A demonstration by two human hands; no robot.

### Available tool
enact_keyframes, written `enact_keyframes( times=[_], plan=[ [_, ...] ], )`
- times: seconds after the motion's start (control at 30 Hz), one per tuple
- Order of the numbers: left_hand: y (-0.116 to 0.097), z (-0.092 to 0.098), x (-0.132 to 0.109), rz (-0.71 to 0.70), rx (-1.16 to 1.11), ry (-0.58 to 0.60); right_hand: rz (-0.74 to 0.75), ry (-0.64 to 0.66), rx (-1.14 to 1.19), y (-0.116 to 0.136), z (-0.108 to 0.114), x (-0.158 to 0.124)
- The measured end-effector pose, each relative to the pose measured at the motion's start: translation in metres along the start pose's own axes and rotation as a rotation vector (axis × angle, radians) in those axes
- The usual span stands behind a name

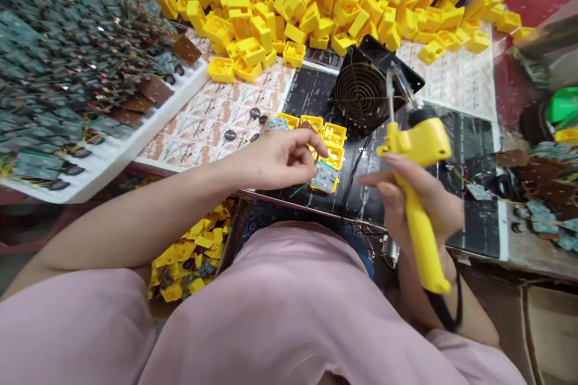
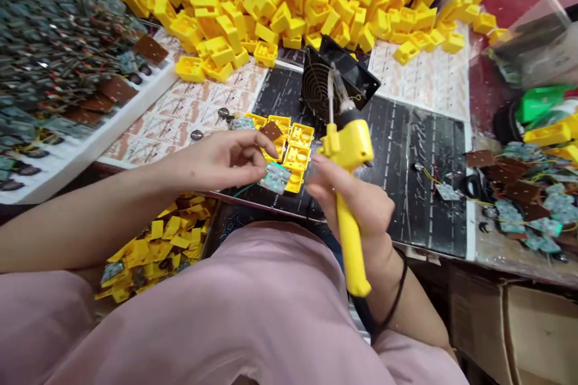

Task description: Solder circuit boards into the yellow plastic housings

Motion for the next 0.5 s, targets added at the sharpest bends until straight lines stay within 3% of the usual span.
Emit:
enact_keyframes(
  times=[0.07,0.17,0.33,0.4,0.5],
  plan=[
    [0.002,-0.016,0.007,-0.016,-0.027,0.068,0.093,0.08,0.065,0.003,-0.004,0.005],
    [0.006,-0.025,0.012,-0.016,-0.107,0.058,0.113,0.174,0.211,0.006,-0.011,0.003],
    [0.03,-0.032,0.003,-0.037,-0.383,-0.031,0.055,0.026,0.235,0.01,-0.011,-0.012],
    [0.041,-0.034,-0.006,-0.178,-0.27,-0.112,0.03,0.002,0.221,0.009,-0.009,-0.016],
    [0.048,-0.04,-0.017,-0.525,0.122,-0.253,0.0,-0.004,0.211,0.008,-0.009,-0.017]
  ],
)
Point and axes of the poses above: each hand's wrist, its own x-axis towards the middle knuckle, its own z-axis out of the back of the hand, y = z × x, the point moved 2 cm from there along x, towards the middle knuckle, and after that the axes turned 5 degrees about -x, right-handed, at the moved point
